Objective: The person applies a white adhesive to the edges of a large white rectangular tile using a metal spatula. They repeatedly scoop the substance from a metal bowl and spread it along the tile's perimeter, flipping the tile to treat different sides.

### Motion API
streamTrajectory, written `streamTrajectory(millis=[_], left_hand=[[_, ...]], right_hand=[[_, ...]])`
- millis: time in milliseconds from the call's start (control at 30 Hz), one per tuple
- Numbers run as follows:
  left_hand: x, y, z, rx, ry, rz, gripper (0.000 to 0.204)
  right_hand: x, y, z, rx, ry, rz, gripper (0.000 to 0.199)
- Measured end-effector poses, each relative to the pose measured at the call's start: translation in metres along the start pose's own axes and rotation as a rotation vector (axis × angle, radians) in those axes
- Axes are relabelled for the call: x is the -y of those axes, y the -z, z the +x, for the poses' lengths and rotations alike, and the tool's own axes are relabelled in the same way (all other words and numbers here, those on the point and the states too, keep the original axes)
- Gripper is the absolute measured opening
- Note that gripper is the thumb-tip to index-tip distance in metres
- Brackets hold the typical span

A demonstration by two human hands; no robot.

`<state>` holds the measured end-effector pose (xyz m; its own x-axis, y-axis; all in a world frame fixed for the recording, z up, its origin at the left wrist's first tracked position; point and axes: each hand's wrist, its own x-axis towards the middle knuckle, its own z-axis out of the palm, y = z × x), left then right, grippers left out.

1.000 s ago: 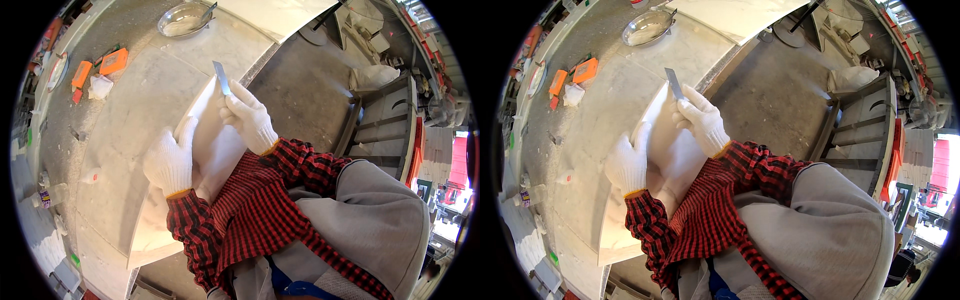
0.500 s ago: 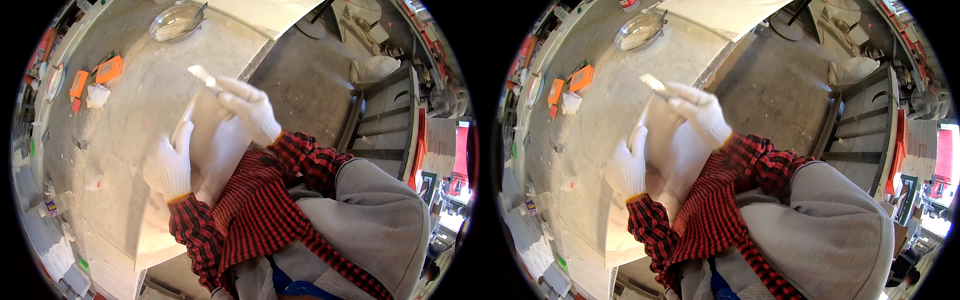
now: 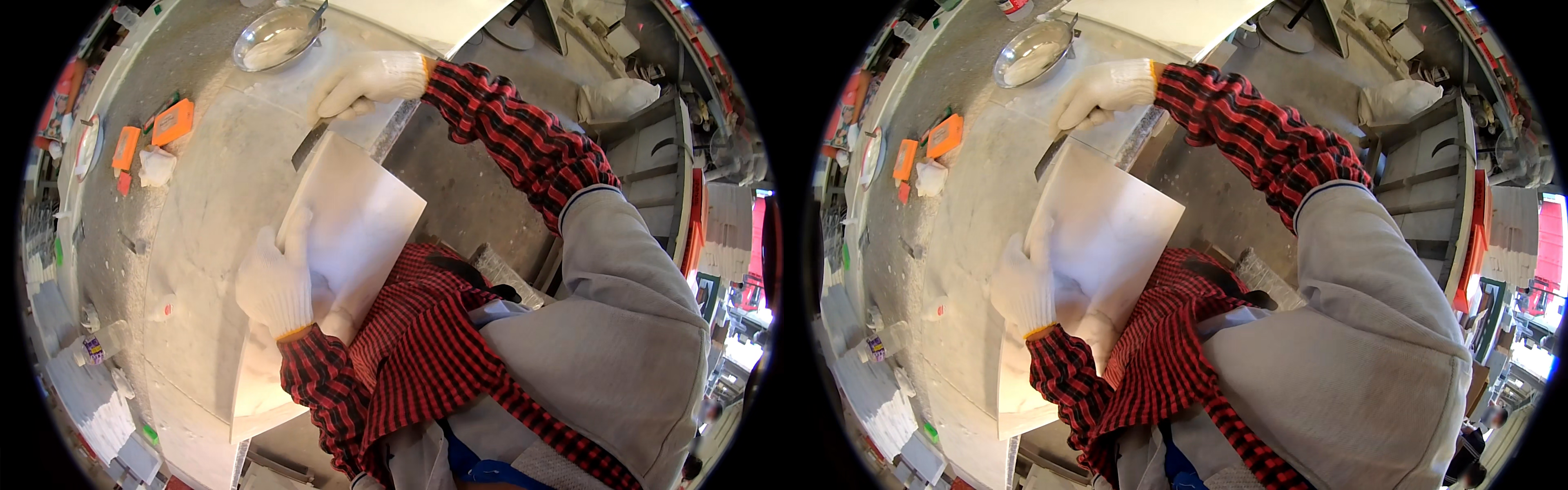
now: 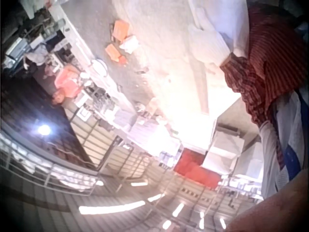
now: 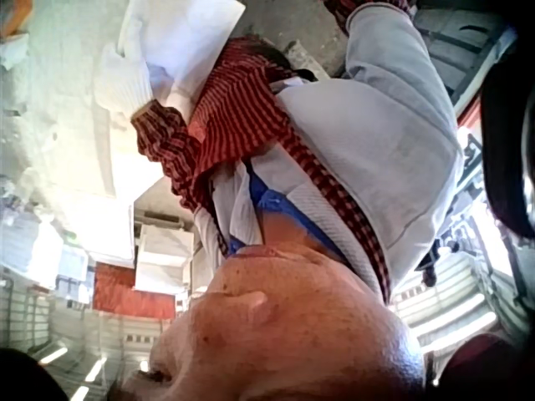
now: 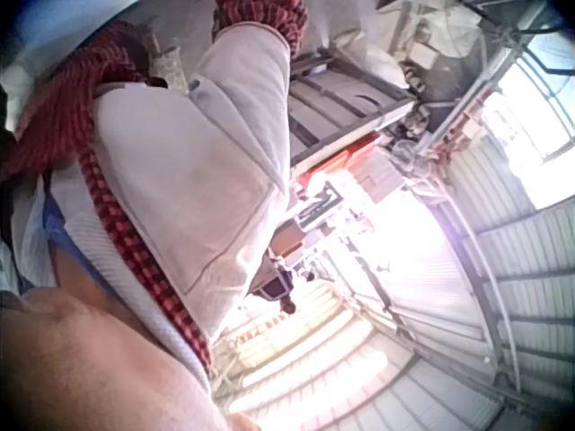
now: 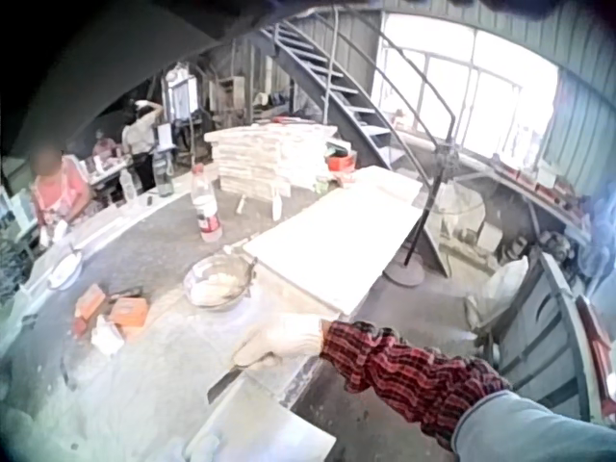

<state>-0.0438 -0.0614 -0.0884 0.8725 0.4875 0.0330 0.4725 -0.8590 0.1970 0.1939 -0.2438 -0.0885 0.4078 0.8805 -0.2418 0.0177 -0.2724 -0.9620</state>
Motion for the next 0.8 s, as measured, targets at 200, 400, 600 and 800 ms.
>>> streamTrajectory(millis=[200,400,600,800], left_hand=[[0.003,0.0,-0.001,0.036,0.026,0.03,0.064],[0.001,-0.006,0.006,0.038,-0.015,0.057,0.067],[0.002,-0.004,0.003,0.047,0.006,0.01,0.067],[0.003,-0.004,0.002,0.043,0.009,-0.02,0.066]], right_hand=[[0.005,-0.001,0.018,0.157,0.012,-0.058,0.03],[0.005,0.01,0.017,0.196,-0.01,-0.102,0.029],[0.005,0.008,0.014,0.145,-0.003,-0.11,0.027],[0.007,0.001,0.013,0.107,0.016,-0.094,0.029]])
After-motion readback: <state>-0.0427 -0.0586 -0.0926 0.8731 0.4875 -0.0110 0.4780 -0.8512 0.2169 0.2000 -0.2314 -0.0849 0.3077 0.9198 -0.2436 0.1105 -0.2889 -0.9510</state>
